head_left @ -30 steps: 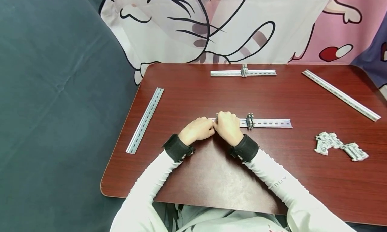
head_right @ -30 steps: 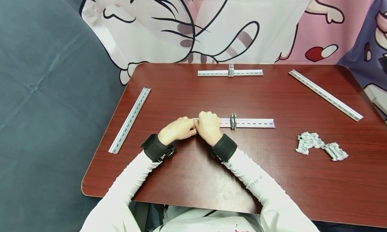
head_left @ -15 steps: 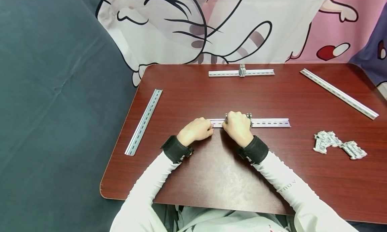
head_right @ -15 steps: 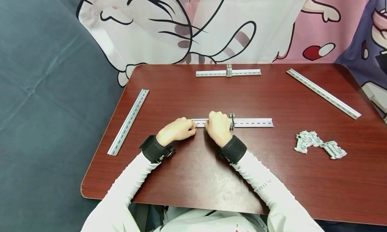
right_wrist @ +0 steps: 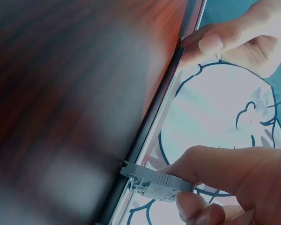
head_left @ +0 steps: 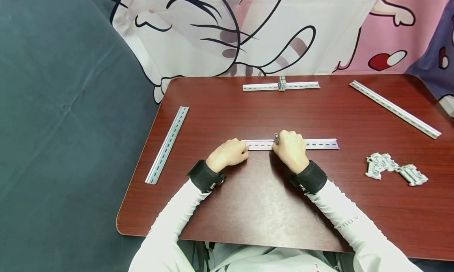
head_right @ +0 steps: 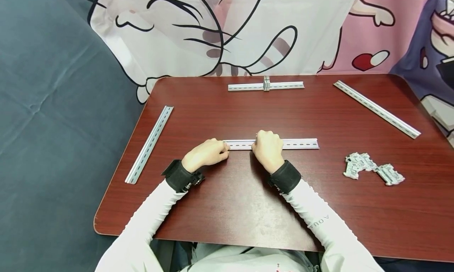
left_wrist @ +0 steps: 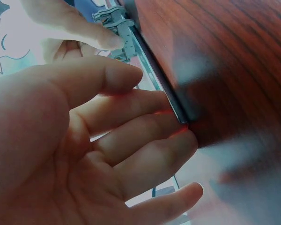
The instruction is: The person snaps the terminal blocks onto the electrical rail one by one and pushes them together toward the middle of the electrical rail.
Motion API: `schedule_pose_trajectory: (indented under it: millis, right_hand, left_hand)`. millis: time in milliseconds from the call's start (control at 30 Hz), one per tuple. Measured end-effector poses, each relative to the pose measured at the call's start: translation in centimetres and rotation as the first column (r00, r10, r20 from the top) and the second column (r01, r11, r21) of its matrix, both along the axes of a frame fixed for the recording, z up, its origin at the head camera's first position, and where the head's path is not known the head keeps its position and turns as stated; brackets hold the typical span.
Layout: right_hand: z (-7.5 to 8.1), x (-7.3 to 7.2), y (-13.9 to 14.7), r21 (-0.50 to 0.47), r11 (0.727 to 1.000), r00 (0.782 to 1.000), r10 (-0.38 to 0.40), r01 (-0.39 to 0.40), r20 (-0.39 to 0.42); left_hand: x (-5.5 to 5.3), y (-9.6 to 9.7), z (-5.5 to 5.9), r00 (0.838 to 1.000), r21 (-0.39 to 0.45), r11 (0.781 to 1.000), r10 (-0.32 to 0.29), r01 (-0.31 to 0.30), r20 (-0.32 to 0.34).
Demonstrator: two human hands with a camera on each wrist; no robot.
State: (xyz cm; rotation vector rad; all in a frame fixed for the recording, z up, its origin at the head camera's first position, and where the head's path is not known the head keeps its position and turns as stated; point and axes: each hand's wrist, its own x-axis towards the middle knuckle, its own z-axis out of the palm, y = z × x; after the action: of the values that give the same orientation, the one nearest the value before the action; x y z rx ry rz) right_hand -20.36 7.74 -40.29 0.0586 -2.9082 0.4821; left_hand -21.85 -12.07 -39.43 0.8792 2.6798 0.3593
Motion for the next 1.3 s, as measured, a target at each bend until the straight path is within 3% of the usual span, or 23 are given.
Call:
schedule_pose_trajectory:
  millis: [567, 900, 1067, 1167, 1300]
  right_hand:
    - [0.0, 0.1, 2.0, 0.005, 0.999, 0.999, -0.046, 0.046, 0.019]
    - [-0.5, 0.9, 2.1, 0.026, 0.996, 0.996, -0.083, 0.084, -0.039]
    - [-0.6, 0.9, 2.3, 0.018, 0.996, 0.994, -0.09, 0.089, 0.069]
    - [-0.5, 0.6, 2.5, 0.005, 0.998, 0.984, -0.065, 0.065, 0.163]
    - [-0.4, 0.4, 2.9, -0.015, 0.999, 0.974, -0.032, 0.036, 0.225]
  left_hand:
    - [0.1, 0.0, -0.3, 0.999, 0.013, 1.0, 0.005, -0.004, -0.037]
    - [0.2, 0.0, -0.2, 0.999, 0.008, 1.0, -0.007, 0.008, -0.035]
    - [0.2, 0.0, -0.2, 0.999, 0.006, 1.0, 0.002, -0.002, -0.037]
    - [0.2, 0.1, -0.2, 0.999, 0.005, 1.0, 0.001, 0.0, -0.042]
    - [0.3, 0.1, -0.4, 0.999, -0.003, 1.0, -0.001, 0.001, -0.041]
